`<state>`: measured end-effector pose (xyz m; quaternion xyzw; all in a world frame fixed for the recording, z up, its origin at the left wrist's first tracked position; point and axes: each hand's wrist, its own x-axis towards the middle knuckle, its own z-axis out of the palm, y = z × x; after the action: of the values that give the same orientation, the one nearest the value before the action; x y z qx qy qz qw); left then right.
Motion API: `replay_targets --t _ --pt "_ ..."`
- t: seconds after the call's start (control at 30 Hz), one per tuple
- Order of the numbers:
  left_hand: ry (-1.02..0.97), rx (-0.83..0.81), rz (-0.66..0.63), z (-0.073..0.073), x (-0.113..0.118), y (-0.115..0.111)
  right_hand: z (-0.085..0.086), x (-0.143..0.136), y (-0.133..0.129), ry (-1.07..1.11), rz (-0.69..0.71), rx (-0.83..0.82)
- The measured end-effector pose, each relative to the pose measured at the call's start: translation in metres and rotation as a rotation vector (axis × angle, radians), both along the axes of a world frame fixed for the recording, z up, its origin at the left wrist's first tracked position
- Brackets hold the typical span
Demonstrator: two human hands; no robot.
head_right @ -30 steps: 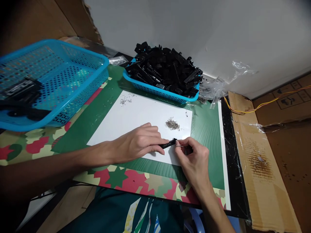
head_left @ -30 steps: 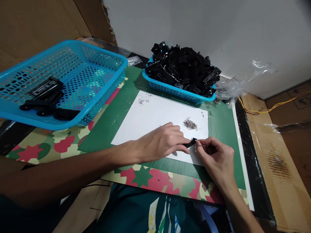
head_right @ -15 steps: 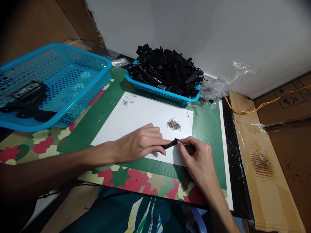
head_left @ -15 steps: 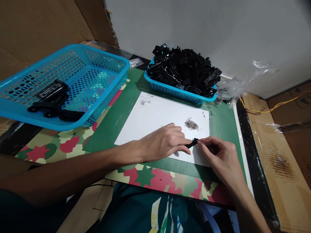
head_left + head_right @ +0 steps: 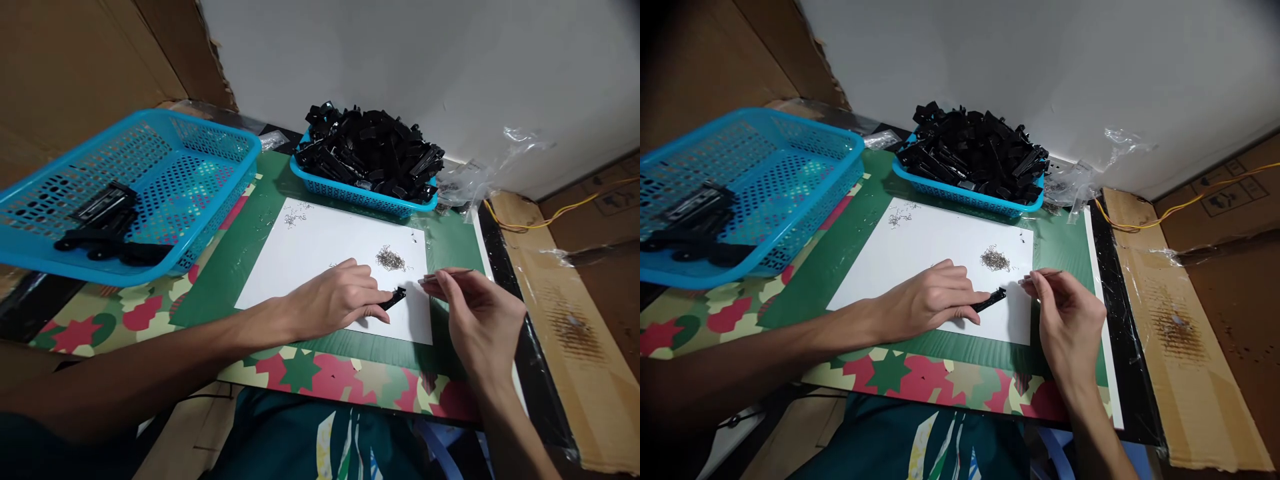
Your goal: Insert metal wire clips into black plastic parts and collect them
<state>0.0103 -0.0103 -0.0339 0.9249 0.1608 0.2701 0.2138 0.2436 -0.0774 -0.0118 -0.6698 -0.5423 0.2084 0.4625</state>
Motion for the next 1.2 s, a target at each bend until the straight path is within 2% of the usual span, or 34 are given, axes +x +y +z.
replay_targets --t 0.07,0.13,0.43,0.6,0.93,1.03,1.13,1.2 --pt "0.005 -0.004 0.000 0.000 0.000 0.000 -0.003 -0.005 0.000 0.144 0.001 -0.026" --pt "0.009 -0.006 0.004 0.000 0.000 0.000 -0.005 -0.009 0.001 0.174 0.043 -0.053" --pt "0.018 0.011 -0.009 -0.001 0.000 0.001 0.000 -0.015 -0.002 -0.104 0.102 -0.018" --pt "-0.012 -0.043 -0.036 0.002 -0.001 0.001 0.003 -0.017 -0.001 -0.168 0.112 -0.011" --pt "-0.033 -0.085 -0.020 0.002 0.001 0.002 -0.011 -0.020 -0.004 -0.216 0.107 0.065" --pt "-0.081 -0.154 0.057 0.006 0.000 0.002 -0.011 -0.021 -0.002 -0.049 0.070 0.100" --pt "-0.226 -0.326 0.250 0.010 -0.002 0.003 -0.003 -0.021 -0.001 0.051 0.052 0.141" --pt "-0.336 -0.486 0.394 0.011 -0.004 0.005 0.004 -0.022 0.001 0.021 0.138 0.103"
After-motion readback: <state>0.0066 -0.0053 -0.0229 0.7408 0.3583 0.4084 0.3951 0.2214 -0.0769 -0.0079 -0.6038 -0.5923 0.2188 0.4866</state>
